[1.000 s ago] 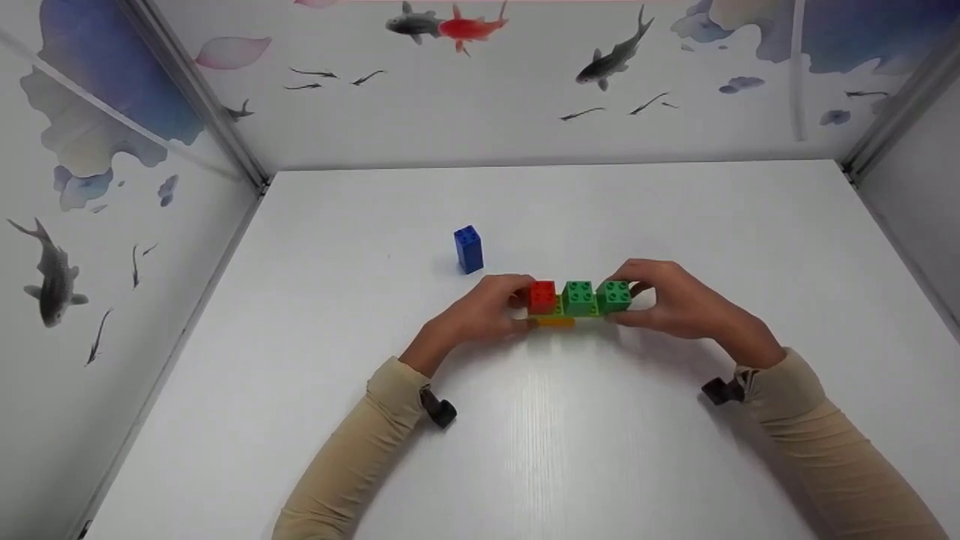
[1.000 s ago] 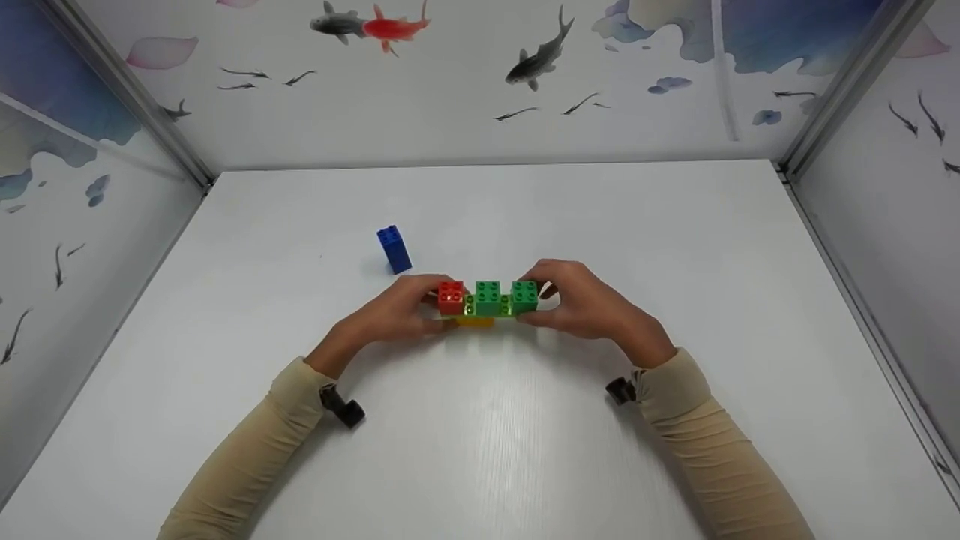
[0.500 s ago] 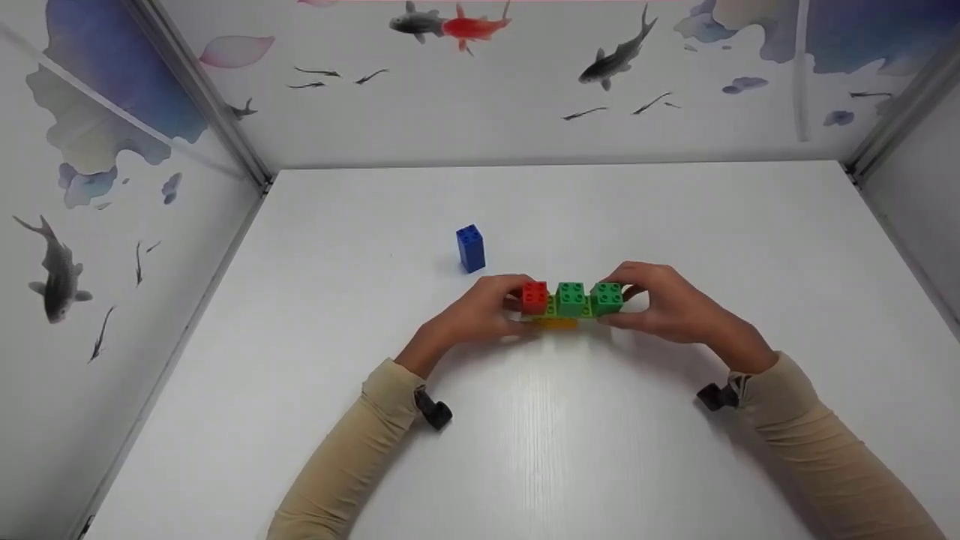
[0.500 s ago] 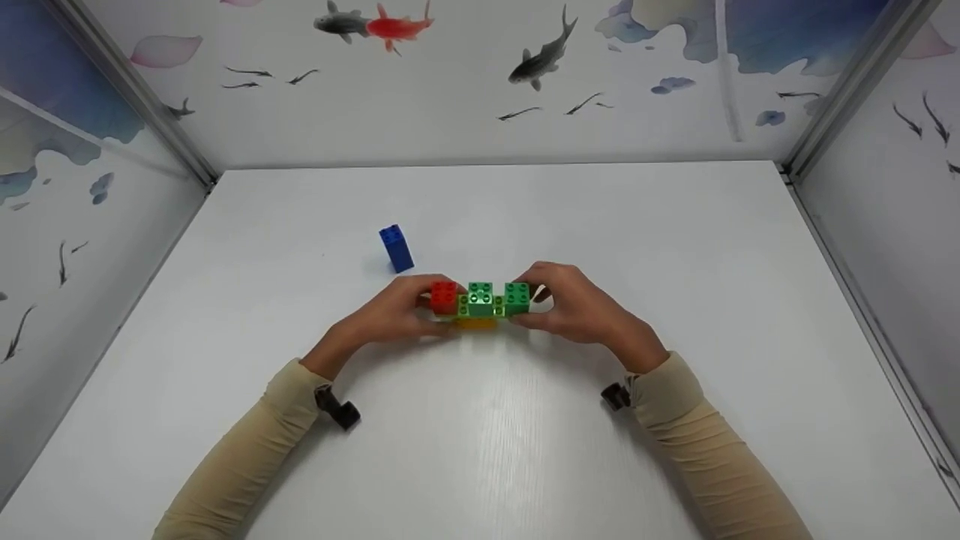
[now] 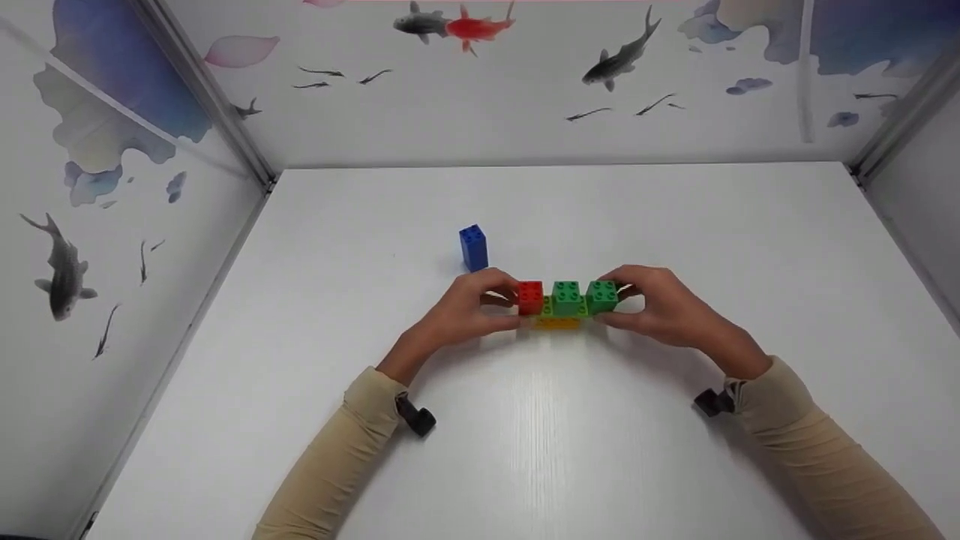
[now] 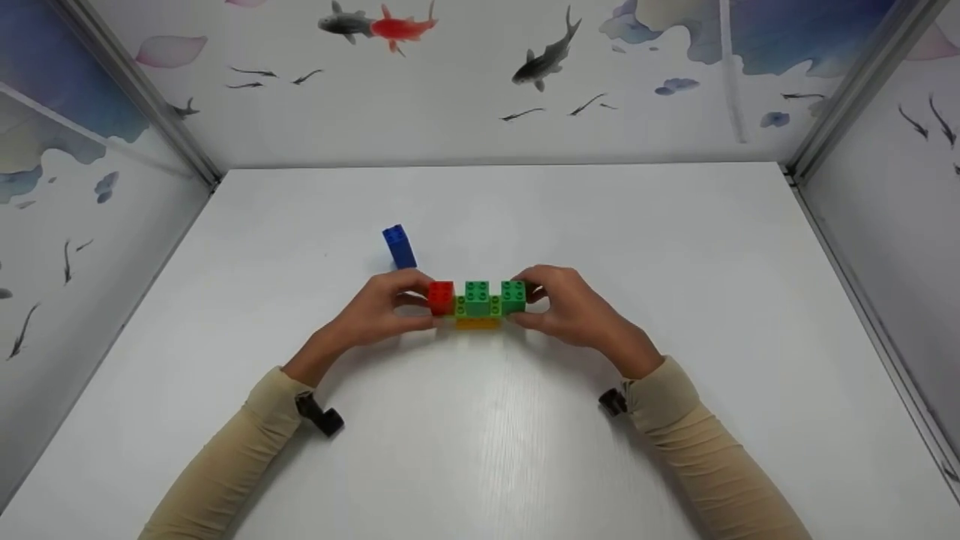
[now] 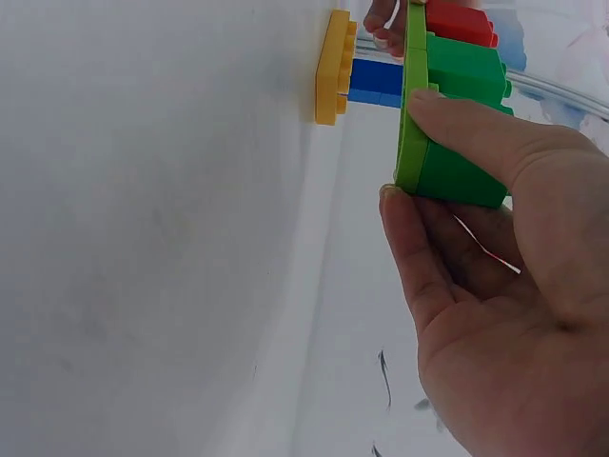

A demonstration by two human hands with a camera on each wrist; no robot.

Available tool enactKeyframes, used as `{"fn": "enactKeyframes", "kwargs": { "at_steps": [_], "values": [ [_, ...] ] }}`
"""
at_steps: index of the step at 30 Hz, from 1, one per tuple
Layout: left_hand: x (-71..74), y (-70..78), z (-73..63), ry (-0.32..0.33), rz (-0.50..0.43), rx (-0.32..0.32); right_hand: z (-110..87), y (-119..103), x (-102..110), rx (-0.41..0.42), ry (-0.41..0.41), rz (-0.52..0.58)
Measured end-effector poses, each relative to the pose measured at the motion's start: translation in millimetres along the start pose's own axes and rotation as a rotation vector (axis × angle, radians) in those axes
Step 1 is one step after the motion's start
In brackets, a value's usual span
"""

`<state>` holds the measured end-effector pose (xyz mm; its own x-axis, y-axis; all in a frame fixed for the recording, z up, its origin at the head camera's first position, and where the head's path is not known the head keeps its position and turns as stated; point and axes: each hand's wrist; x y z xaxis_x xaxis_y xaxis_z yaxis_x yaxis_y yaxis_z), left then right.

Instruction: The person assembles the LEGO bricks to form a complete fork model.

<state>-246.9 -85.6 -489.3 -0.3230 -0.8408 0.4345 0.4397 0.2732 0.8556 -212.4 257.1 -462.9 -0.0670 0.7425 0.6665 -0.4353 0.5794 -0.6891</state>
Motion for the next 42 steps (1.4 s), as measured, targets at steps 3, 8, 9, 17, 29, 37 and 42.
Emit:
{"fn": "enactKeyframes", "kwargs": {
  "at_steps": [3,8,9,17,29,37,42],
  "values": [
    [0.9,0.4,-0.7,0.005,0.022,-0.004,-0.2,-0.4,-1.6,-0.016,0.01,0.005],
    [1.5,-0.4,-0.8,0.006,0.045,0.006,-1.1,-0.6,-3.6,-0.046,0.001,0.007],
    [1.6,-0.8,-0.8,0.005,0.05,0.008,-0.9,-0.6,-4.1,-0.05,-0.004,0.004],
    [2.9,-0.8,-0.5,-0.009,0.089,0.026,0.3,1.3,-6.7,-0.078,-0.053,-0.025],
    [2.1,-3.3,-0.7,-0.02,0.137,0.031,-0.8,2.2,-7.3,-0.078,-0.077,-0.021],
    [1.1,-3.7,0.2,-0.03,0.153,0.017,-0.6,3.9,-7.8,-0.081,-0.078,-0.049],
    [1.2,-3.8,0.4,-0.032,0.153,0.028,0.0,4.2,-7.3,-0.079,-0.083,-0.061]
  ]
}}
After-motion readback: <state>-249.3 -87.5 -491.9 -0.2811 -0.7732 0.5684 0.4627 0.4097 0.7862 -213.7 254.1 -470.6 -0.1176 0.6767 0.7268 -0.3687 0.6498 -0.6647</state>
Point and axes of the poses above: each hand's wrist, its own z-axis towards the middle knuckle, its own x-axis out of the back of the hand, y = z × x, and after that the axes turned 13 degrees about y, right-handed
